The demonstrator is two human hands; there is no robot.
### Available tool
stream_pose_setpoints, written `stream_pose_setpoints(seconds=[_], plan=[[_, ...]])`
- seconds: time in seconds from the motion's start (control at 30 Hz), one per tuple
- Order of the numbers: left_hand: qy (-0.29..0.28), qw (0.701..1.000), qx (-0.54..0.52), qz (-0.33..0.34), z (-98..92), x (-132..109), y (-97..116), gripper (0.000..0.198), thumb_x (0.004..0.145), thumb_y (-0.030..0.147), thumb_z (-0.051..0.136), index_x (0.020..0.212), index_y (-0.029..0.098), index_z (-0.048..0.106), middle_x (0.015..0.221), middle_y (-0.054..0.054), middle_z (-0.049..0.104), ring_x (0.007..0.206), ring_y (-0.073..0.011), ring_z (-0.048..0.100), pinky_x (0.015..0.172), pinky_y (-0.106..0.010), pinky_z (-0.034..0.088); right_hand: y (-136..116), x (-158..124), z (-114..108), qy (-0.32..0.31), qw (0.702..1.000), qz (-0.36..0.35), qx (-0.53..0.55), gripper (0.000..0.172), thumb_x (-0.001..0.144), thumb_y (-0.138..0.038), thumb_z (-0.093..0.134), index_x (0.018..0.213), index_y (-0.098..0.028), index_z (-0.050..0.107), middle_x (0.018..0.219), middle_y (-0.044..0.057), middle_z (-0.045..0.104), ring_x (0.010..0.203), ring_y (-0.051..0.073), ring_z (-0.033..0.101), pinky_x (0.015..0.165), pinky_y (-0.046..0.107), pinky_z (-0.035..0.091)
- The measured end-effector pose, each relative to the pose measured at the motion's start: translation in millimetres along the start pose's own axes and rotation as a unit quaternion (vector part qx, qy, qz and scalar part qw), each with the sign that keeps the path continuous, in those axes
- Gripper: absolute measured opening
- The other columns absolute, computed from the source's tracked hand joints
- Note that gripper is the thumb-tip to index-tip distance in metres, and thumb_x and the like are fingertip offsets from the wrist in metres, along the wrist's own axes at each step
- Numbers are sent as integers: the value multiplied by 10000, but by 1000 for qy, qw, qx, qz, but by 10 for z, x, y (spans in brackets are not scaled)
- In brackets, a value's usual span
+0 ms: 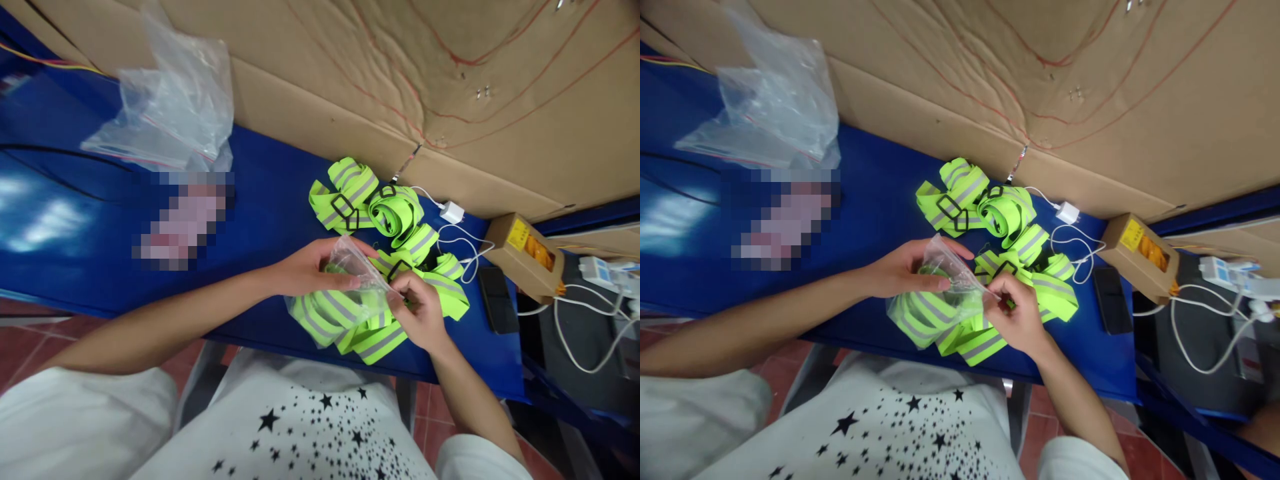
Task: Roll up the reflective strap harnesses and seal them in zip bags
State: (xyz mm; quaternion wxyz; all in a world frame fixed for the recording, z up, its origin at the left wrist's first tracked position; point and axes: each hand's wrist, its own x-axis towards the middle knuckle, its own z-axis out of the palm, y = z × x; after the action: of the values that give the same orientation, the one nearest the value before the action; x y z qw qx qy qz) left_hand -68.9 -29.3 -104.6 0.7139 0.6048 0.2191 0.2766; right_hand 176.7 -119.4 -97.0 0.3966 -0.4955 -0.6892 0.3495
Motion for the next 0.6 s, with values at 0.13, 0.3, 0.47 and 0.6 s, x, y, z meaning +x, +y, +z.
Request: stream_pose_setpoints(seconds=[0.13, 0.3, 0.47, 0.6], plan=[[-7, 1000, 0, 7, 12, 10, -31, 462, 880, 323, 824, 1286, 165, 671, 1189, -100, 782, 1055, -201, 759, 932, -294, 591, -12, -8, 4, 1, 1000, -2, -3, 201, 921, -137, 616, 775, -223, 508, 618, -60, 470, 520, 86, 431, 492, 225, 351], [-15, 999, -27, 11, 11, 22, -43, 449, 890, 292, 816, 1293, 166, 664, 1201, -108, 781, 1069, -209, 760, 940, -306, 591, 3, -10, 0, -11, 1000, -2, 8, 186, 925, -139, 621, 791, -222, 523, 617, -64, 482, 506, 77, 434, 483, 215, 351], [-27, 999, -8, 20, 31, 10, -38, 438, 892, 253, 808, 1296, 165, 663, 1194, -103, 777, 1056, -189, 750, 933, -291, 582, 3, -24, 19, -33, 999, 23, 25, 137, 923, -120, 619, 855, -225, 562, 656, -65, 522, 512, 68, 447, 476, 202, 343], [-32, 999, 0, 23, 46, 12, -34, 421, 888, 275, 814, 1277, 185, 678, 1199, -95, 774, 1066, -200, 742, 936, -308, 576, 3, -38, 23, -26, 999, 9, 23, 177, 891, -84, 620, 813, -221, 540, 662, -67, 497, 523, 62, 422, 487, 199, 329]])
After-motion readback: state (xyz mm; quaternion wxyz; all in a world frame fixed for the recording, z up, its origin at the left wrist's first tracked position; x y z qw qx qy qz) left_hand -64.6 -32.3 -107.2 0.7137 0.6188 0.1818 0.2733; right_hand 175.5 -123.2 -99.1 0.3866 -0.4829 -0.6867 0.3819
